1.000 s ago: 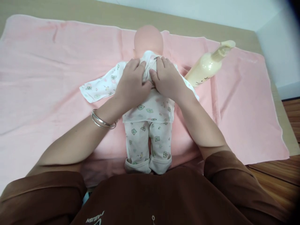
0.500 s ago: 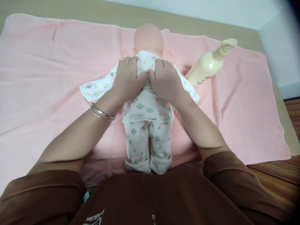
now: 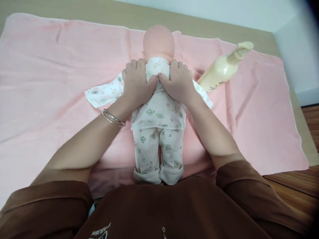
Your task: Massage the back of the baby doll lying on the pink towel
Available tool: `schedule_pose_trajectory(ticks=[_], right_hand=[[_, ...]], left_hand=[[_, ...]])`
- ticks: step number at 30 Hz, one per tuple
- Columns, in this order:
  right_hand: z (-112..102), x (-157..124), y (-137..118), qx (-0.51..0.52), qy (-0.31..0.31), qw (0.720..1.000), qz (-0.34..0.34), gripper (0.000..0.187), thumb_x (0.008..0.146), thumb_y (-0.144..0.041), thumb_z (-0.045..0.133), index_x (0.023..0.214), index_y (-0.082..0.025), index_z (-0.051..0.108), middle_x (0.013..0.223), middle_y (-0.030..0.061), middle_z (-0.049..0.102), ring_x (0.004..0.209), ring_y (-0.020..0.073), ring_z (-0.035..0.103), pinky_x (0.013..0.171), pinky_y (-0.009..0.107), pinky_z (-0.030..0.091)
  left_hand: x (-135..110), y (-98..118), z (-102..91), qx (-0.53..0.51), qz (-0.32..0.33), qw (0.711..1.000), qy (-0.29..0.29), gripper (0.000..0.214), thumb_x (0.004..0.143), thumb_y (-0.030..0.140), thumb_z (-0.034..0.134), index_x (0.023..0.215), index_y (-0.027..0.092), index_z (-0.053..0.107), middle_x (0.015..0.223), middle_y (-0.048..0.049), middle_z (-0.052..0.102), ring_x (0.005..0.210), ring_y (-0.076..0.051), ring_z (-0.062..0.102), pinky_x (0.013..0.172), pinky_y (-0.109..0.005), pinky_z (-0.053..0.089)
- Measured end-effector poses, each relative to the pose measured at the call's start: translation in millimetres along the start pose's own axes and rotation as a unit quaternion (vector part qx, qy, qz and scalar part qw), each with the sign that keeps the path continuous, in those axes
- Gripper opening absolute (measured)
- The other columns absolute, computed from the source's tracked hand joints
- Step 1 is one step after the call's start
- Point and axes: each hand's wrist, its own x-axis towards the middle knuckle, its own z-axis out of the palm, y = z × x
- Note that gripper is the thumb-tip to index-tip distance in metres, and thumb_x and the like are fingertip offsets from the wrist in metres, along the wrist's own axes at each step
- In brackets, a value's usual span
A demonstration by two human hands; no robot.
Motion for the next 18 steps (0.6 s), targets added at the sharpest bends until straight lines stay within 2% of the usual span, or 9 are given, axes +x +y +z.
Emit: schedule_pose_trajectory(ticks=[5,7,10,14,16,18], right_hand=[[1,2,-1,0.010,-0.014,1.000,0.023,0.037,0.107,-0.046,0.051,0.128,-0.016,0.057,0.135,0.0154,0.063,0.131,0.0345,0.058,0.116,0.051,0.047],[1,2,-2,0.021,-0.009,0.999,0.024,0.038,0.107,-0.046,0.050,0.128,-0.016,0.057,0.136,0.0157,0.063,0.133,0.0348,0.058,0.118,0.052,0.046],[0,1,-3,0.019,-0.009,0.999,0.026,0.042,0.108,-0.050,0.047,0.129,-0.015,0.057,0.137,0.0165,0.062,0.135,0.0358,0.058,0.119,0.054,0.045],[-2,1,-3,0.008,-0.017,1.000,0.023,0.044,0.108,-0.050,0.047,0.130,-0.014,0.057,0.136,0.0161,0.064,0.135,0.0360,0.058,0.119,0.054,0.046],[-3,2,-2,0.017,-0.008,1.000,0.019,0.043,0.108,-0.050,0.049,0.128,-0.013,0.060,0.133,0.0157,0.065,0.132,0.0358,0.060,0.118,0.054,0.048],[-5,1,-2,0.011,-0.008,1.000,0.015,0.043,0.107,-0.049,0.052,0.128,-0.013,0.062,0.133,0.0158,0.067,0.130,0.0365,0.061,0.116,0.054,0.049]], left_hand=[[-1,3,-0.9,0.009,-0.001,1.000,0.013,0.040,0.092,0.044,0.055,0.127,0.025,0.057,0.134,-0.0174,0.060,0.131,-0.042,0.050,0.112,-0.068,0.036],[-1,4,-0.7,0.015,-0.008,1.000,0.020,0.037,0.092,0.042,0.055,0.125,0.025,0.058,0.133,-0.0178,0.061,0.130,-0.042,0.051,0.112,-0.069,0.036],[-3,6,-2.2,0.033,0.002,0.999,0.019,0.044,0.094,0.042,0.049,0.132,0.022,0.059,0.136,-0.0188,0.062,0.131,-0.043,0.051,0.112,-0.069,0.038],[-14,12,-8.6,0.063,0.037,0.997,-0.005,0.059,0.096,0.040,0.042,0.145,0.011,0.057,0.140,-0.0223,0.061,0.133,-0.042,0.052,0.116,-0.062,0.040],[-19,14,-11.5,0.041,0.064,0.997,-0.008,0.056,0.098,0.042,0.042,0.144,0.014,0.057,0.141,-0.0201,0.060,0.137,-0.041,0.051,0.119,-0.059,0.039],[-21,12,-12.5,-0.009,0.086,0.996,-0.001,0.048,0.100,0.049,0.043,0.139,0.025,0.059,0.140,-0.0144,0.061,0.139,-0.040,0.049,0.121,-0.060,0.036]])
